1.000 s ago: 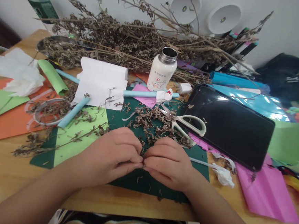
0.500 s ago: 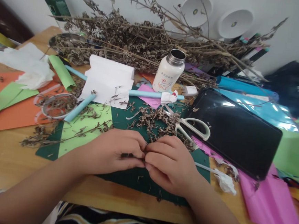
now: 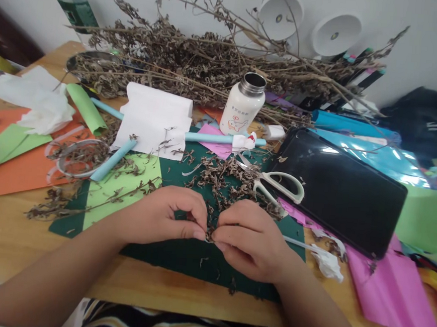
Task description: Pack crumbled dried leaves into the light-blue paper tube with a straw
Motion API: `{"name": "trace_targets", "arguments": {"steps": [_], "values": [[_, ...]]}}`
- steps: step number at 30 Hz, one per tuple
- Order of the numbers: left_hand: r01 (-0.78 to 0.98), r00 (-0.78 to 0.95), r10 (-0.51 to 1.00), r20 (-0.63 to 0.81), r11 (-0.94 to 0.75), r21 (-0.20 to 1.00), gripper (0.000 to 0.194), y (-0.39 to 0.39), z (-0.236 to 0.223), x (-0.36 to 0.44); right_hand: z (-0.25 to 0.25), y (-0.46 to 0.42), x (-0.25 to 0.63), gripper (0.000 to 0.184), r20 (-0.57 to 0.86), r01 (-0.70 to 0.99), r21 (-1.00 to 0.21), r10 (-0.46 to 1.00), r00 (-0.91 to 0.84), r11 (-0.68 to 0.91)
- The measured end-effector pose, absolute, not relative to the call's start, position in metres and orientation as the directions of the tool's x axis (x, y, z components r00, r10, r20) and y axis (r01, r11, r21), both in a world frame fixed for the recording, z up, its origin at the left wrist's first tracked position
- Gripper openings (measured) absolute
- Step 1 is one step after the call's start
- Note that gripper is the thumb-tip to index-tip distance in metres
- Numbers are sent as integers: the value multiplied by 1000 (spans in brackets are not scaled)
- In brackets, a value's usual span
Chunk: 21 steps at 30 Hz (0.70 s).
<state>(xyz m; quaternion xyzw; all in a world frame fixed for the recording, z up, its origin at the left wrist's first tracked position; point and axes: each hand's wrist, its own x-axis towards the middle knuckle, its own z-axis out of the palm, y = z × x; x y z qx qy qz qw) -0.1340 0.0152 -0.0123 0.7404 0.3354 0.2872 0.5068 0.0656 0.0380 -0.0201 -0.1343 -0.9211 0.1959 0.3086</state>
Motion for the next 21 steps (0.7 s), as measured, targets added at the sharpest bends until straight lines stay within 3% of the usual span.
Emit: {"name": "trace_targets", "arguments": {"steps": [4,8,11,21], "values": [[243,585,811,9,-186,952,5,9,-10,-127,-19,37,62,12,491,95,-510,380,-784,855],[337,495,834,-244,75,938,14,6,-10,-119,-17,36,59,13,482,88,-576,424,-767,813],[360,514,781,-354,179,916,18,7,-9,-116,-17,35,59,12,465,91,-619,458,-757,780],[254,595,721,-355,250,934,16,11,-12,-123,-31,36,62,13,431,67,-773,599,-674,631]]}}
